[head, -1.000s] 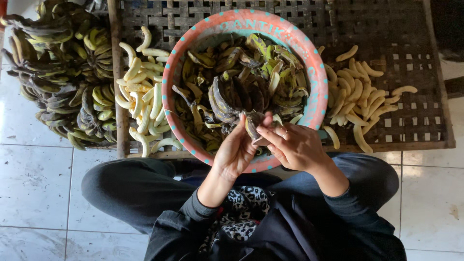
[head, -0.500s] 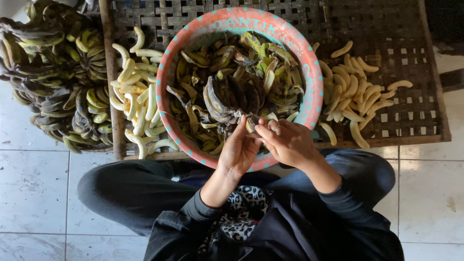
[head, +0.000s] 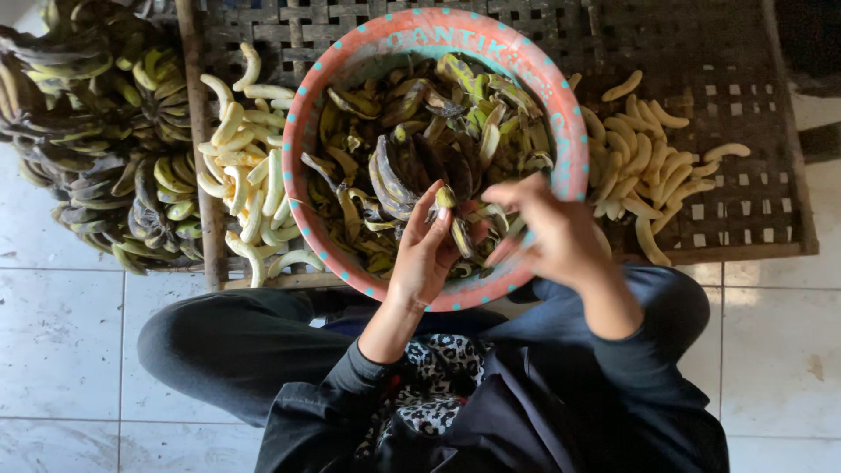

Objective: The person sits on the floor and peels bananas with a small knife, dropping the peels into a large basin and placing the peeled bananas onto a pile beside the basin. They take unpeeled bananas from a nearby heap and repeat the peeling cycle throughout the clip.

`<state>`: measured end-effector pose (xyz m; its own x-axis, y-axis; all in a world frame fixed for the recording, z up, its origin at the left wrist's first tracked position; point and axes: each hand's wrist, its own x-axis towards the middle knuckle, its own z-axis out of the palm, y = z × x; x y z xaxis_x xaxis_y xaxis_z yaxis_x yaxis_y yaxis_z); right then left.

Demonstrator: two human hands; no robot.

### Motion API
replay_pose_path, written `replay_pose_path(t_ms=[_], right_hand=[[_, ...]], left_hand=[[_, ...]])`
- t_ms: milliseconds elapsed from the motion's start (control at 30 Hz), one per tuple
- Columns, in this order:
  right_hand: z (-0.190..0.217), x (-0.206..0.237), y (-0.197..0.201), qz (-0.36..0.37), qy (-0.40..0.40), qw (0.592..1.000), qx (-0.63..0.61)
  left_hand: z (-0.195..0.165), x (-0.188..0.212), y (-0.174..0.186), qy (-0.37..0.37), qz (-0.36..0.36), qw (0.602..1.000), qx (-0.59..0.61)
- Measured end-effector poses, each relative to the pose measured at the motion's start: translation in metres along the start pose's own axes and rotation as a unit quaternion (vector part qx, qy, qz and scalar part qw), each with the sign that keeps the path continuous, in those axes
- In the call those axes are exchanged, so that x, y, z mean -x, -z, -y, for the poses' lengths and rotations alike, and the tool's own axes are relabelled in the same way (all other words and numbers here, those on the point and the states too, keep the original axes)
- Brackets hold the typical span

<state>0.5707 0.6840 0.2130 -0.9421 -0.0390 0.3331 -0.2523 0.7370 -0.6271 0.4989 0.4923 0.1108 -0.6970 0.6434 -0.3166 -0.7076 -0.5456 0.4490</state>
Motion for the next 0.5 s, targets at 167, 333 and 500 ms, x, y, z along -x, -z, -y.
replay_pose_path(t_ms=[167,333,500], right_hand=[[0.012,-0.001,-0.039,-0.015,0.071,0.995,0.068],[-0.002,0.001,-0.051,-0.093,0.046,0.995,0.001],[-0.031,-0.004,-0.048,-0.215,-0.007,0.976,0.018]], left_hand=[[0.002,-0.004,0.004,-0.033,-0.012,0.999,0.016],[0.003,-0.004,0.000,-0.046,0.023,0.999,-0.014],[0.005,0.003,-0.011,-0.029,0.059,0.988,-0.141]])
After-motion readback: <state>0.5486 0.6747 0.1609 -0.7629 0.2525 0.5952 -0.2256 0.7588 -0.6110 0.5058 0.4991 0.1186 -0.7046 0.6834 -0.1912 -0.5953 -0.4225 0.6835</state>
